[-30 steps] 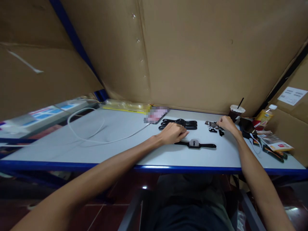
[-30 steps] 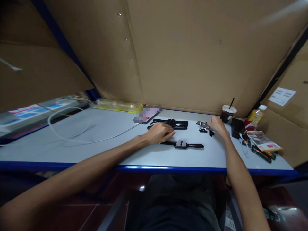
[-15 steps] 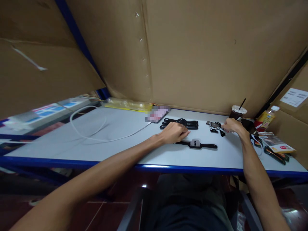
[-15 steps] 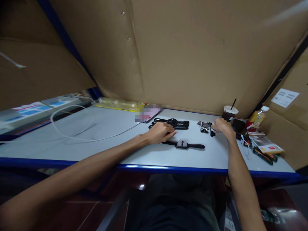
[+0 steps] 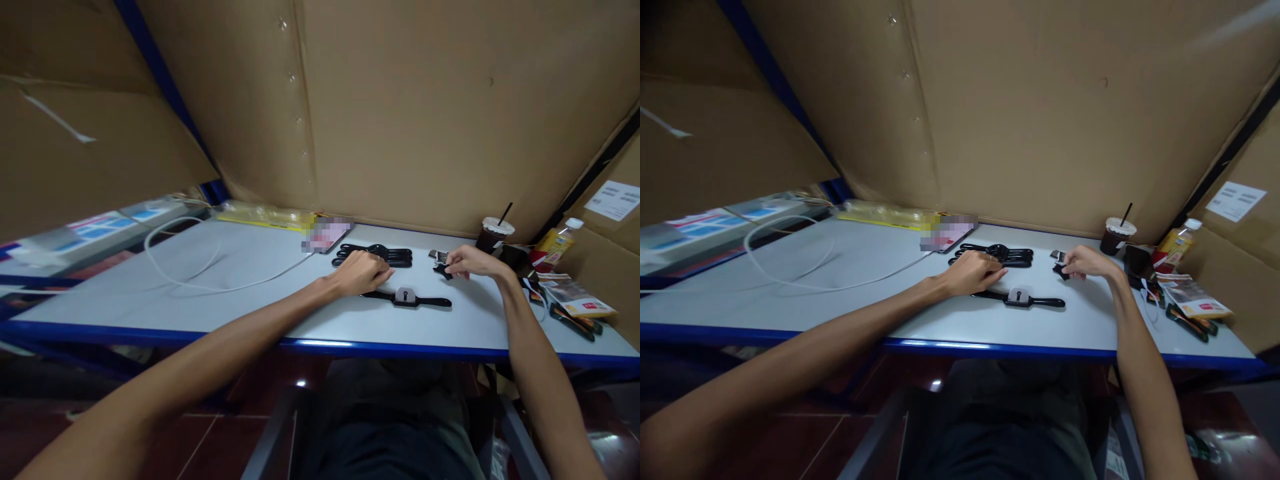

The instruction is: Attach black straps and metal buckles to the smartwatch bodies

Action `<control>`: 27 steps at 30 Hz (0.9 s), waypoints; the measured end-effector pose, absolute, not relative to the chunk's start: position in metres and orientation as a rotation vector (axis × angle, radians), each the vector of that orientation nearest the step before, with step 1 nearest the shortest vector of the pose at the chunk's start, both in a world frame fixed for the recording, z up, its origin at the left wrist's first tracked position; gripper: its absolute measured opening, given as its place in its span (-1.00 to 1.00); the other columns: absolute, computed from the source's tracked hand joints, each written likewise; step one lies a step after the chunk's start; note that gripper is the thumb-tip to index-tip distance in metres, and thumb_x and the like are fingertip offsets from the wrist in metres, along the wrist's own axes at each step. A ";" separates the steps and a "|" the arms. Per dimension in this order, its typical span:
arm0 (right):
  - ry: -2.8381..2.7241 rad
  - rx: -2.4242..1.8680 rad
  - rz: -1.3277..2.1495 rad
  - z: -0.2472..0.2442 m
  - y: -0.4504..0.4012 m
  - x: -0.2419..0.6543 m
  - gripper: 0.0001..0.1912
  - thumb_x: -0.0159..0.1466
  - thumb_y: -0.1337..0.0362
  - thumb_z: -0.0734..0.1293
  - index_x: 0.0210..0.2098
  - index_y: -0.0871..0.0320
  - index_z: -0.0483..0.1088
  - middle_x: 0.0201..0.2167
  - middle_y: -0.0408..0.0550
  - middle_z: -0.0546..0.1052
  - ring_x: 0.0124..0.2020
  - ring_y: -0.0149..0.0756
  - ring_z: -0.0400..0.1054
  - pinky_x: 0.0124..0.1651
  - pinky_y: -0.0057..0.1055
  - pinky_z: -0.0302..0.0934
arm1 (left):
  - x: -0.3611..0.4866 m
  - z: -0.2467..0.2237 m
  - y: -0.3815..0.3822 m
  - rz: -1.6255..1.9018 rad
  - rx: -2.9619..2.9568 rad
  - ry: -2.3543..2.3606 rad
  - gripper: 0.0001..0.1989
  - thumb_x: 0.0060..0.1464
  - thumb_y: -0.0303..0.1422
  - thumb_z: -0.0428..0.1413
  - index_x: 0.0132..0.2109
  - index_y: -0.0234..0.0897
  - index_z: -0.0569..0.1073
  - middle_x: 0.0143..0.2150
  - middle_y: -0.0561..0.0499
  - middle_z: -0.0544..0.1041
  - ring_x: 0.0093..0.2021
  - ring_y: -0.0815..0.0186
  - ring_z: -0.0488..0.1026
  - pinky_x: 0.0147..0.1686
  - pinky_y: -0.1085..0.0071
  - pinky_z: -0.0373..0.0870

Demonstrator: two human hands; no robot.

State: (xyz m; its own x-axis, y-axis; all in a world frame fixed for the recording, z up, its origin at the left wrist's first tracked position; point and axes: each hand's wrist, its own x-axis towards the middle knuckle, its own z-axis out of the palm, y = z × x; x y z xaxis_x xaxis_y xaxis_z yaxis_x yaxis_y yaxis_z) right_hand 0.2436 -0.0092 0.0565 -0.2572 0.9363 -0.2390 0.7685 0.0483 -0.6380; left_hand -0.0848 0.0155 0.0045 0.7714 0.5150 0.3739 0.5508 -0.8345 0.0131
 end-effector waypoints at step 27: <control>-2.012 -1.327 1.010 0.047 -0.021 0.161 -0.65 0.13 -0.02 0.45 -0.43 0.16 0.48 -0.60 -0.21 0.39 -0.58 -0.46 0.15 -0.50 -0.47 0.00 | -0.085 0.005 0.018 -0.647 -2.809 -0.901 -0.50 0.41 -0.21 -0.11 -0.43 -0.27 0.52 -0.39 -0.08 0.59 -0.41 0.29 0.45 -0.43 0.33 0.03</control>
State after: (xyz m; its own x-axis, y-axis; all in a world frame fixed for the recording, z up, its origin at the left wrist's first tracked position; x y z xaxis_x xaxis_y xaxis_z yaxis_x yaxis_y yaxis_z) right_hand 0.1612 -0.0212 0.0470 -0.3831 0.9234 0.0221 0.5342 0.2410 -0.8103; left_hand -0.0854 0.0182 0.0049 0.7311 0.5271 0.4331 0.5791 -0.8151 0.0145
